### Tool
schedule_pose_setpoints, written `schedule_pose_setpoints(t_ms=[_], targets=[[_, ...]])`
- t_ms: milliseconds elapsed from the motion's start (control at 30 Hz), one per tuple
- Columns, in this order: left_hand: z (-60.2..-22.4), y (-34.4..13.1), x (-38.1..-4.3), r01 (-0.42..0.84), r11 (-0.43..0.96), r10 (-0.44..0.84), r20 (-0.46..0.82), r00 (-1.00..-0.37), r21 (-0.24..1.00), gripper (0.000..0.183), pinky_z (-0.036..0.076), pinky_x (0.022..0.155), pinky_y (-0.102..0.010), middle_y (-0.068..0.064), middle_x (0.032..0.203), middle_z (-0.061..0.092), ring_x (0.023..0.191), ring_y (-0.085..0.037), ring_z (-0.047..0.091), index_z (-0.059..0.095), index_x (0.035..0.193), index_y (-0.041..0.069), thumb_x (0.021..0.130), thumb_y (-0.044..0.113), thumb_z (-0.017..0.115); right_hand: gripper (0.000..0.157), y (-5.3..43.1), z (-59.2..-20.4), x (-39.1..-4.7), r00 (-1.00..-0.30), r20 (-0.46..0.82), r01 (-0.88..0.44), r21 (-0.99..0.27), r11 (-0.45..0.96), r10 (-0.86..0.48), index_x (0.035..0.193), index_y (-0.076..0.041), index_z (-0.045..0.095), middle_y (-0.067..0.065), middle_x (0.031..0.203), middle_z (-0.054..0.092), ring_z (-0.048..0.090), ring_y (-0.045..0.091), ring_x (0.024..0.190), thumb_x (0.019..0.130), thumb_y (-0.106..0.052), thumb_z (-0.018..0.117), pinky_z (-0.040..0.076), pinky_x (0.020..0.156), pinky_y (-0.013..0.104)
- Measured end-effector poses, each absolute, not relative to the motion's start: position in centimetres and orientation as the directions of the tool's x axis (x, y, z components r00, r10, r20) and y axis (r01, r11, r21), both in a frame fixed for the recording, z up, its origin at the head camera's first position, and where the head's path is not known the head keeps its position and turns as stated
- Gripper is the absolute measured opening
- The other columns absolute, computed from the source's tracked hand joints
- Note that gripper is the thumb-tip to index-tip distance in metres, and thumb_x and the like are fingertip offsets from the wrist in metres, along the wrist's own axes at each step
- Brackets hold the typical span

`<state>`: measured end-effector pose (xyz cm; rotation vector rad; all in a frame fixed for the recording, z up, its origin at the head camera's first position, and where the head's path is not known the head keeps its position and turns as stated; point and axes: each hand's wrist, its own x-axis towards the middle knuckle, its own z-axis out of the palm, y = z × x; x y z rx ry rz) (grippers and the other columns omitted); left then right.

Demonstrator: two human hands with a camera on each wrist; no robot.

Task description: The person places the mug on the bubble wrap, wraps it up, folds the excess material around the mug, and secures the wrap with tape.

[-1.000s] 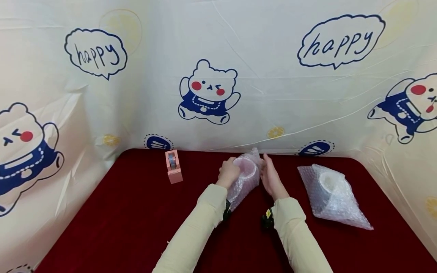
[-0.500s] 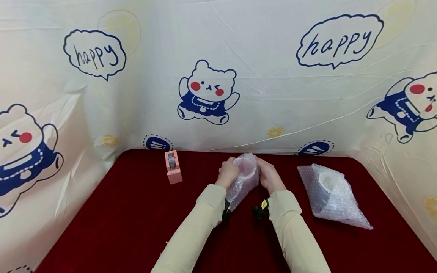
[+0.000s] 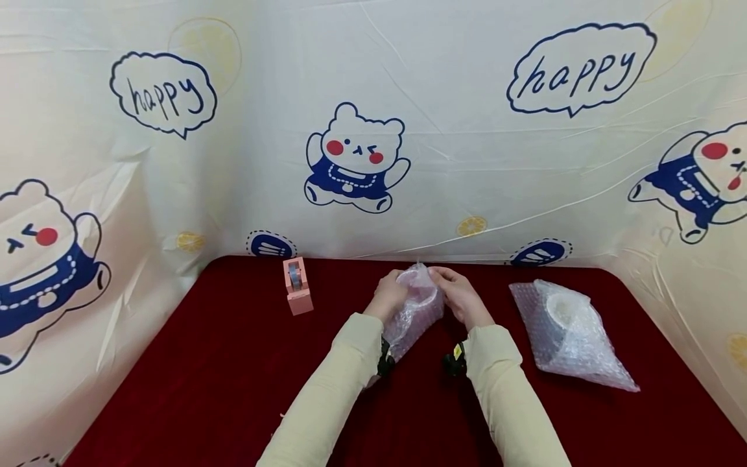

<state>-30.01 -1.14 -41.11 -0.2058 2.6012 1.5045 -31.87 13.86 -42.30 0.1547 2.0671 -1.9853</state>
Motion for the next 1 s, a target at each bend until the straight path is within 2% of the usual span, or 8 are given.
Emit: schedule_pose_setpoints(t_ms=[133,267,400,633,800,1000], targets=[[-41.1,-1.1,-30.2,-0.165,0.478,-0.035,-0.169,-0.985,0.863,0.044,0.048,0.094,-0.042,-0.018,0.132,0.057,0.112,-0.032,0.056,0.052,0.133,0.005,0.088,0.003,0.048,0.039,13.9,-42.2,-31.8,-0.964,-0.234,0.223,-0.970,0.096,-0.129,0.129,-0.005,0.050,-0.003,0.116,0.054,0.048,0.010,0.106,0.097,-0.027,0.054,0.039,0.094,0.027],[-41.2,-1.3,-30.2,-0.176,0.432,-0.005,-0.192,-0.981,0.885,0.046,0.045,0.098,-0.043,-0.020,0.136,0.053,0.117,-0.032,0.053,0.048,0.136,0.002,0.090,0.001,0.044,0.037,13.8,-42.2,-31.7,-0.975,-0.185,0.161,-0.971,0.176,-0.124,0.127,-0.004,0.051,0.008,0.123,0.056,0.050,0.019,0.113,0.097,-0.026,0.056,0.039,0.098,0.031],[-41.2,-1.5,-30.1,-0.182,0.371,0.003,-0.197,-0.980,0.911,0.043,0.042,0.104,-0.045,-0.020,0.138,0.051,0.124,-0.034,0.050,0.046,0.137,0.000,0.094,0.006,0.049,0.037,13.5,-42.1,-31.5,-0.982,-0.158,0.129,-0.961,0.243,-0.104,0.126,-0.004,0.051,0.015,0.129,0.055,0.050,0.025,0.118,0.097,-0.026,0.056,0.039,0.100,0.035],[-41.1,-2.2,-30.0,-0.220,0.337,-0.011,-0.230,-0.973,0.915,0.047,0.040,0.106,-0.046,-0.021,0.140,0.048,0.128,-0.034,0.047,0.045,0.138,-0.001,0.096,0.020,0.053,0.030,13.0,-42.0,-31.3,-0.992,-0.111,0.089,-0.953,0.289,-0.063,0.119,-0.002,0.053,0.014,0.116,0.061,0.054,0.017,0.099,0.095,-0.020,0.058,0.040,0.081,0.023],[-40.1,-2.8,-29.5,-0.214,0.412,0.017,-0.243,-0.970,0.886,0.056,0.039,0.108,-0.048,-0.022,0.143,0.045,0.132,-0.035,0.044,0.040,0.140,-0.003,0.097,0.032,0.050,0.028,12.9,-41.9,-31.2,-0.994,-0.102,0.084,-0.952,0.295,-0.047,0.117,-0.002,0.054,0.011,0.109,0.061,0.054,0.016,0.095,0.095,-0.019,0.059,0.039,0.077,0.021],[-37.5,-4.6,-28.6,-0.214,0.529,0.115,-0.319,-0.941,0.821,0.058,0.036,0.110,-0.050,-0.021,0.149,0.038,0.136,-0.037,0.039,0.034,0.144,-0.002,0.099,0.034,0.043,0.029,12.8,-41.9,-31.0,-0.994,-0.101,0.087,-0.948,0.306,-0.031,0.117,-0.003,0.054,0.012,0.110,0.061,0.054,0.018,0.097,0.095,-0.020,0.059,0.039,0.078,0.023]])
